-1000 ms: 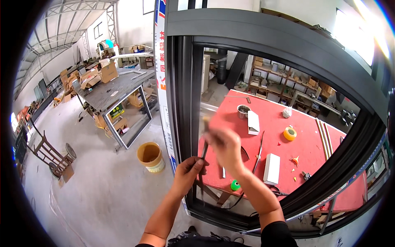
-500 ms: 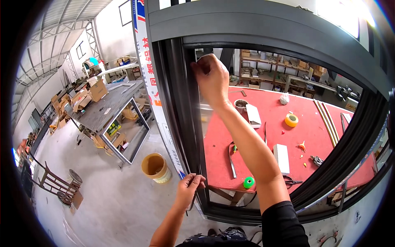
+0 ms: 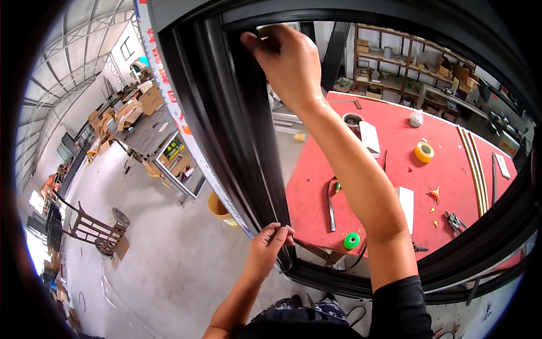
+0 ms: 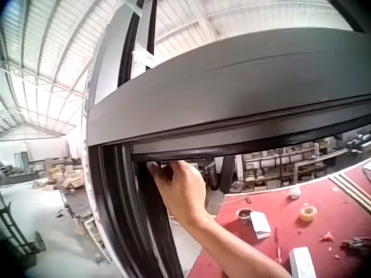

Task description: The person inserts a long black rubber seal into the channel of a grey metal window frame by hand, pressing it firmly into the groove and turning the frame to work along each side.

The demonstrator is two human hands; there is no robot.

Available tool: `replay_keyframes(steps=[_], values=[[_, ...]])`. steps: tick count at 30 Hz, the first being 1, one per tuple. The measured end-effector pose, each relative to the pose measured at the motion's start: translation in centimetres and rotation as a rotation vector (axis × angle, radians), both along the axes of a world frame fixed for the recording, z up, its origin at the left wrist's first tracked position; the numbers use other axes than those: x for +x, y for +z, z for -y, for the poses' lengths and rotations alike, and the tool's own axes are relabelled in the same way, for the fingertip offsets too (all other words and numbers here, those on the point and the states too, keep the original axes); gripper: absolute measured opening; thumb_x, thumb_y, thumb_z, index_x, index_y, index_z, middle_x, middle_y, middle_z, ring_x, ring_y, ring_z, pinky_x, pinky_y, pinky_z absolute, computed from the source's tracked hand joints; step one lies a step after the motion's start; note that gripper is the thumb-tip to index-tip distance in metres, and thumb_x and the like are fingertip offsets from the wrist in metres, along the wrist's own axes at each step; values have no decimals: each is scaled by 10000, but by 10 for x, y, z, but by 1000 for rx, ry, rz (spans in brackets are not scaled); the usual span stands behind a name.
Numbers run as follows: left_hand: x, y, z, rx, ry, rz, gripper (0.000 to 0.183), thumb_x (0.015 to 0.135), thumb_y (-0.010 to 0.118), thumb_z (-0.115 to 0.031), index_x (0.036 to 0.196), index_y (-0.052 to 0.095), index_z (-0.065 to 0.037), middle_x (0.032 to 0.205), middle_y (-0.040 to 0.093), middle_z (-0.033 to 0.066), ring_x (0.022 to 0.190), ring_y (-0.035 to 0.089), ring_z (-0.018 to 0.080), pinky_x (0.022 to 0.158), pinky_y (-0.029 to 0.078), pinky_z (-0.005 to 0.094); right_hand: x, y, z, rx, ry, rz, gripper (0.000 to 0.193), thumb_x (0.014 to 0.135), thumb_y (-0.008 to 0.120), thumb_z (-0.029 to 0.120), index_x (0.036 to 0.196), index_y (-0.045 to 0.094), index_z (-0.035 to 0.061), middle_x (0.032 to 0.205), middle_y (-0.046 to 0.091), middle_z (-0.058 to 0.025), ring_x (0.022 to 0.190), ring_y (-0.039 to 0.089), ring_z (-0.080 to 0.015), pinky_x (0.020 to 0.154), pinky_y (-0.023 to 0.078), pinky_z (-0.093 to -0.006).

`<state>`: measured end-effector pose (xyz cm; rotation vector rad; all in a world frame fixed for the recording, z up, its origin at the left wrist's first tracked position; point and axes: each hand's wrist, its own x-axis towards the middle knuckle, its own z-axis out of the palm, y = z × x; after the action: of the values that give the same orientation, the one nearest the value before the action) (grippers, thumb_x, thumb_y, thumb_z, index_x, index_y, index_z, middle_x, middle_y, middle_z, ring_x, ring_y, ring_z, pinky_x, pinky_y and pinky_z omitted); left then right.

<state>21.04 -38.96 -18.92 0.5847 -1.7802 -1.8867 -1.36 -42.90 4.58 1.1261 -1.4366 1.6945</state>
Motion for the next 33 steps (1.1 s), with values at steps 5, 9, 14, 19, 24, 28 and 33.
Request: replay_keyframes(steps=[5,9,14,19,24,28,33], values=[[-13,-2,-7,-16,17,43,224,1014,511,-179,962,623,7,813,625,50,791,587,126,783,451,269,-8,11,15,-39,-17,28,270,769,680,284,676,661,31,704,646,-181,685,632,-391,609,501,-458],[-15,-3,-9,-6,82,22,220,1010,506,-168,963,620,15,805,622,53,789,587,129,788,452,273,-1,9,19,-73,68,59,268,775,690,298,712,674,39,698,642,-175,682,632,-380,603,500,-448],[-8,-6,-12,11,123,-27,218,1003,509,-162,961,617,23,793,620,55,785,586,129,789,453,273,-3,7,31,-261,31,-47,248,803,678,279,719,648,47,691,628,-171,669,615,-383,590,482,-456],[-7,-6,2,7,94,-43,211,1004,511,-153,959,623,20,802,624,50,789,583,123,784,453,270,-3,5,33,-183,99,92,254,805,664,251,717,651,13,719,629,-201,719,611,-413,636,478,-478],[-4,1,19,-11,-76,-20,202,1006,518,-152,978,642,5,836,635,35,803,588,108,785,448,251,1,15,32,-184,88,161,215,772,658,191,758,669,-24,708,615,-237,683,610,-429,579,459,-444],[-12,0,28,18,-202,-14,195,1006,520,-150,988,638,4,849,637,33,814,590,103,798,448,249,-7,15,42,-201,-24,175,192,778,654,154,756,660,-36,680,606,-233,640,603,-415,573,461,-431],[-12,-4,30,-3,-213,-57,207,1009,524,-166,998,634,9,848,628,49,822,588,124,810,456,263,-11,4,18,-73,192,61,155,849,651,102,875,651,-51,701,611,-231,598,615,-339,574,453,-382]])
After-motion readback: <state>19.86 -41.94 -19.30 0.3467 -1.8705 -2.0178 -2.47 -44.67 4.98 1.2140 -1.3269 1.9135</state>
